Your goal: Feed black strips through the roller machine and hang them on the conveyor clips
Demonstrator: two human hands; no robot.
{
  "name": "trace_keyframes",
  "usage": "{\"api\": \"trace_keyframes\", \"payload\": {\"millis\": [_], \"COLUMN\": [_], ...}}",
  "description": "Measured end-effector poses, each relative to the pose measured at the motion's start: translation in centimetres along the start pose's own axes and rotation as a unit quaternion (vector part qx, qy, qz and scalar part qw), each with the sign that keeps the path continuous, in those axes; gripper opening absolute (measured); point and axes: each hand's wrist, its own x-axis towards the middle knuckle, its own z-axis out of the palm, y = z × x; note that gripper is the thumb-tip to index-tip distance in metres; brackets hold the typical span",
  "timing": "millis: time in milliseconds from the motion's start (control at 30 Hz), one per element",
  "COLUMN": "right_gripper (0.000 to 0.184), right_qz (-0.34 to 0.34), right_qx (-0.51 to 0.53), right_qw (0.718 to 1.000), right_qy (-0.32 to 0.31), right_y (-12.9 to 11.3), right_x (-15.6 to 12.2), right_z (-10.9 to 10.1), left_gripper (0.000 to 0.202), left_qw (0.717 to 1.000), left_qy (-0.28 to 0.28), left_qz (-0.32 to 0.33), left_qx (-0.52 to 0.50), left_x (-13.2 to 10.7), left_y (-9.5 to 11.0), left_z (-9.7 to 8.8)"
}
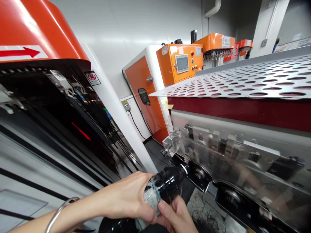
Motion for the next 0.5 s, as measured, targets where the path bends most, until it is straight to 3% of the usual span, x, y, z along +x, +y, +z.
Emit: {"api": "trace_keyframes", "payload": {"millis": [500], "right_gripper": [0.073], "right_qz": [0.001], "right_qx": [0.008], "right_qw": [1.000], "right_qy": [-0.001], "right_y": [-0.27], "right_x": [-0.21], "right_z": [0.06], "left_gripper": [0.031], "left_qw": [0.999], "left_qy": [0.009], "left_qz": [-0.014], "left_qx": [0.046], "left_x": [-0.13], "left_y": [0.08], "left_z": [0.07]}}
